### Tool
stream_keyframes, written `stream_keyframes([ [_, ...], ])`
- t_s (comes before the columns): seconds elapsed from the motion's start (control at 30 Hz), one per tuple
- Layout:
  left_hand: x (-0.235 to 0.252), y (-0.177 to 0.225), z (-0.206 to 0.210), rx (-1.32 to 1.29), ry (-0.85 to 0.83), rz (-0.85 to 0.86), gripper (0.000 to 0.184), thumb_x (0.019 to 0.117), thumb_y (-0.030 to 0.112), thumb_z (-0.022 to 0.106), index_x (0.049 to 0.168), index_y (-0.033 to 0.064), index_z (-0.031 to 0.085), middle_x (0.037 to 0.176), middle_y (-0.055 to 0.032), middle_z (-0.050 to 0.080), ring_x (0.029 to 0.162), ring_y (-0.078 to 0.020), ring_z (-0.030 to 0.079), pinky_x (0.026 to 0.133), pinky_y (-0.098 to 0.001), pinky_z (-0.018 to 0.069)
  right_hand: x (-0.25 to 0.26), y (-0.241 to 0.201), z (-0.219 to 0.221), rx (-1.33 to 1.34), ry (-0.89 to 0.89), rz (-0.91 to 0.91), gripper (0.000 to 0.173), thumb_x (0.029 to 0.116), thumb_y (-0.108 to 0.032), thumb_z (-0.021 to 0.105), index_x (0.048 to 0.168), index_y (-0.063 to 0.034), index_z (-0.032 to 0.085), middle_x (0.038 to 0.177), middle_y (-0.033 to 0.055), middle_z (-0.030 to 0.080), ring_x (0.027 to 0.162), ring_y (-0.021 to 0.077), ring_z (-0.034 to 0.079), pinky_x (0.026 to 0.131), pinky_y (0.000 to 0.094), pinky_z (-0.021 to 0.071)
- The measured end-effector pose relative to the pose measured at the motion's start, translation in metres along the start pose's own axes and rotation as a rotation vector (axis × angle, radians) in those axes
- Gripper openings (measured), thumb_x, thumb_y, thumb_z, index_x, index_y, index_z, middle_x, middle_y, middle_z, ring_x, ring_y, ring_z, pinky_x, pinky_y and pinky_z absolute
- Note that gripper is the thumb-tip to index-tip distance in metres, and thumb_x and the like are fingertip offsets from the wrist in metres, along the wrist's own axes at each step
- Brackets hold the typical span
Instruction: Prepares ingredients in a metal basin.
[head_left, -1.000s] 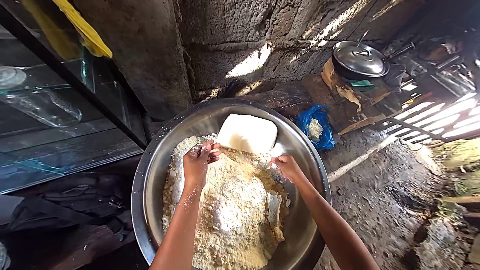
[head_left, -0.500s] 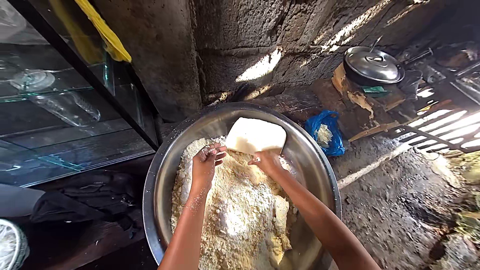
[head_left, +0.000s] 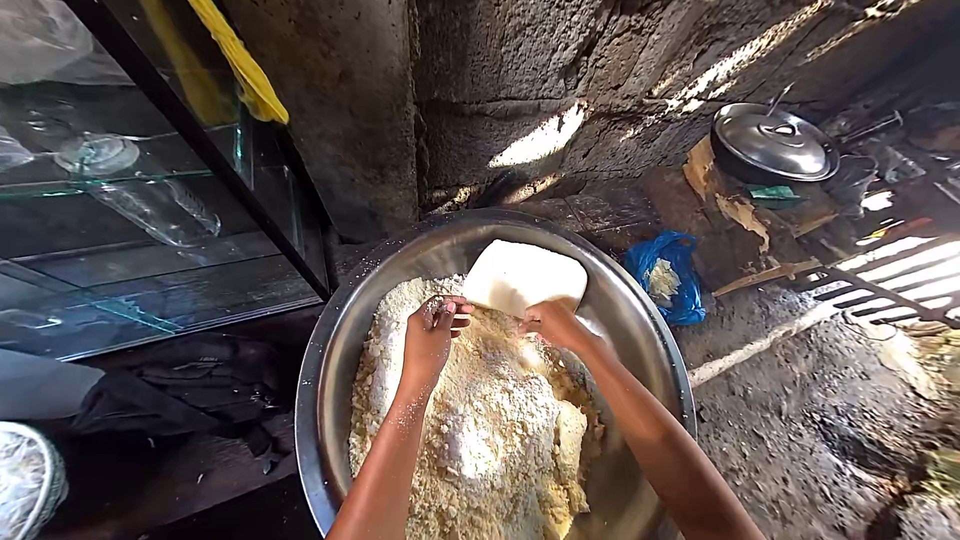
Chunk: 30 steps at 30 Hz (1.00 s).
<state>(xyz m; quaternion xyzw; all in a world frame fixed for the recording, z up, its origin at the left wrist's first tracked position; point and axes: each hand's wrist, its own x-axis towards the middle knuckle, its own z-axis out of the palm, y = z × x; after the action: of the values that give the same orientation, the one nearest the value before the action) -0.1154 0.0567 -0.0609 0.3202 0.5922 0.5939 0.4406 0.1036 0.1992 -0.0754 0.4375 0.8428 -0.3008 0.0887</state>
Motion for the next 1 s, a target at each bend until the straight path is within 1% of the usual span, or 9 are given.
stream_keyframes([
  [0.13, -0.003, -0.002, 0.005, 0.039, -0.03, 0.014, 0.021, 0.108, 0.009, 0.048, 0.114, 0.0008, 0.066, 0.101, -0.0073, 0.076, 0.087, -0.0163, 0.074, 0.077, -0.0311, 0.0613, -0.033, 0.011, -0.018, 0.134, 0.117, 0.029, 0.021, 0.1047, -0.009, 0.055, 0.114, -0.0003, 0.071, 0.103, 0.0135, 0.075, 0.09, 0.0215, 0.074, 0.091, 0.0418, 0.0592],
  [0.27, -0.004, -0.007, 0.008, 0.102, -0.062, 0.026, 0.021, 0.1082, 0.009, 0.048, 0.116, 0.0013, 0.065, 0.102, -0.007, 0.076, 0.088, -0.0161, 0.075, 0.077, -0.0321, 0.0615, -0.048, 0.013, -0.019, 0.248, 0.25, 0.075, 0.02, 0.1012, -0.021, 0.066, 0.1, -0.0014, 0.07, 0.083, 0.008, 0.074, 0.071, 0.0155, 0.073, 0.074, 0.0363, 0.0619],
  [0.37, -0.003, -0.009, 0.007, 0.144, -0.067, 0.043, 0.022, 0.1087, 0.011, 0.047, 0.116, 0.0023, 0.066, 0.102, -0.0059, 0.076, 0.089, -0.0161, 0.075, 0.078, -0.0323, 0.0618, -0.054, 0.021, -0.017, 0.294, 0.274, 0.024, 0.02, 0.1047, -0.009, 0.055, 0.112, -0.0028, 0.073, 0.101, 0.0085, 0.077, 0.089, 0.0151, 0.075, 0.09, 0.0367, 0.0604],
  [0.47, -0.001, -0.01, 0.005, 0.144, -0.049, 0.049, 0.021, 0.1085, 0.011, 0.047, 0.115, 0.0023, 0.066, 0.102, -0.0061, 0.076, 0.088, -0.0159, 0.075, 0.078, -0.0317, 0.0618, -0.057, 0.021, -0.012, 0.533, 0.298, 0.047, 0.011, 0.1001, -0.003, 0.062, 0.109, 0.0008, 0.068, 0.097, 0.0093, 0.077, 0.084, 0.0141, 0.076, 0.082, 0.0309, 0.0632],
  [0.57, 0.0, -0.01, 0.004, 0.142, -0.036, 0.044, 0.022, 0.1086, 0.011, 0.047, 0.115, 0.0022, 0.066, 0.102, -0.0064, 0.076, 0.088, -0.0155, 0.075, 0.078, -0.0312, 0.0615, -0.061, 0.023, -0.01, 0.6, 0.323, 0.102, 0.016, 0.0983, -0.014, 0.07, 0.1, 0.0007, 0.065, 0.079, 0.0072, 0.074, 0.066, 0.0126, 0.073, 0.067, 0.0283, 0.0621],
  [0.7, 0.0, -0.01, 0.005, 0.144, -0.036, 0.046, 0.021, 0.1086, 0.011, 0.048, 0.114, 0.0028, 0.066, 0.101, -0.0061, 0.076, 0.087, -0.0156, 0.075, 0.077, -0.0315, 0.0617, -0.066, 0.033, -0.01, 0.377, 0.246, 0.195, 0.04, 0.105, -0.037, 0.058, 0.09, -0.0014, 0.067, 0.069, 0.0021, 0.065, 0.055, 0.008, 0.06, 0.06, 0.027, 0.0537],
  [0.87, 0.0, -0.016, 0.007, 0.24, -0.029, 0.076, 0.021, 0.1077, 0.013, 0.051, 0.116, 0.0028, 0.067, 0.106, -0.0071, 0.075, 0.097, -0.0145, 0.071, 0.085, -0.0335, 0.0577, -0.049, 0.088, 0.02, 0.201, 0.001, 0.486, 0.061, 0.1067, -0.052, 0.046, 0.122, 0.0043, 0.064, 0.104, 0.0205, 0.071, 0.091, 0.03, 0.071, 0.088, 0.0494, 0.0567],
  [0.93, 0.002, -0.019, 0.009, 0.283, -0.05, 0.069, 0.024, 0.1066, 0.015, 0.053, 0.122, 0.0013, 0.065, 0.117, -0.0122, 0.07, 0.109, -0.0177, 0.066, 0.096, -0.037, 0.0521, -0.038, 0.09, 0.046, 0.274, 0.076, 0.549, 0.061, 0.1079, -0.051, 0.043, 0.137, 0.0017, 0.054, 0.12, 0.0264, 0.066, 0.103, 0.0384, 0.069, 0.09, 0.0568, 0.0548],
  [1.0, 0.003, -0.022, 0.018, 0.271, -0.094, -0.011, 0.033, 0.1068, 0.017, 0.054, 0.133, -0.0019, 0.059, 0.133, -0.0186, 0.063, 0.124, -0.0223, 0.06, 0.107, -0.0393, 0.047, -0.02, 0.066, 0.07, 0.544, 0.192, 0.421, 0.058, 0.1075, -0.046, 0.047, 0.146, -0.0036, 0.051, 0.142, 0.023, 0.057, 0.129, 0.0357, 0.057, 0.108, 0.0571, 0.0451],
])
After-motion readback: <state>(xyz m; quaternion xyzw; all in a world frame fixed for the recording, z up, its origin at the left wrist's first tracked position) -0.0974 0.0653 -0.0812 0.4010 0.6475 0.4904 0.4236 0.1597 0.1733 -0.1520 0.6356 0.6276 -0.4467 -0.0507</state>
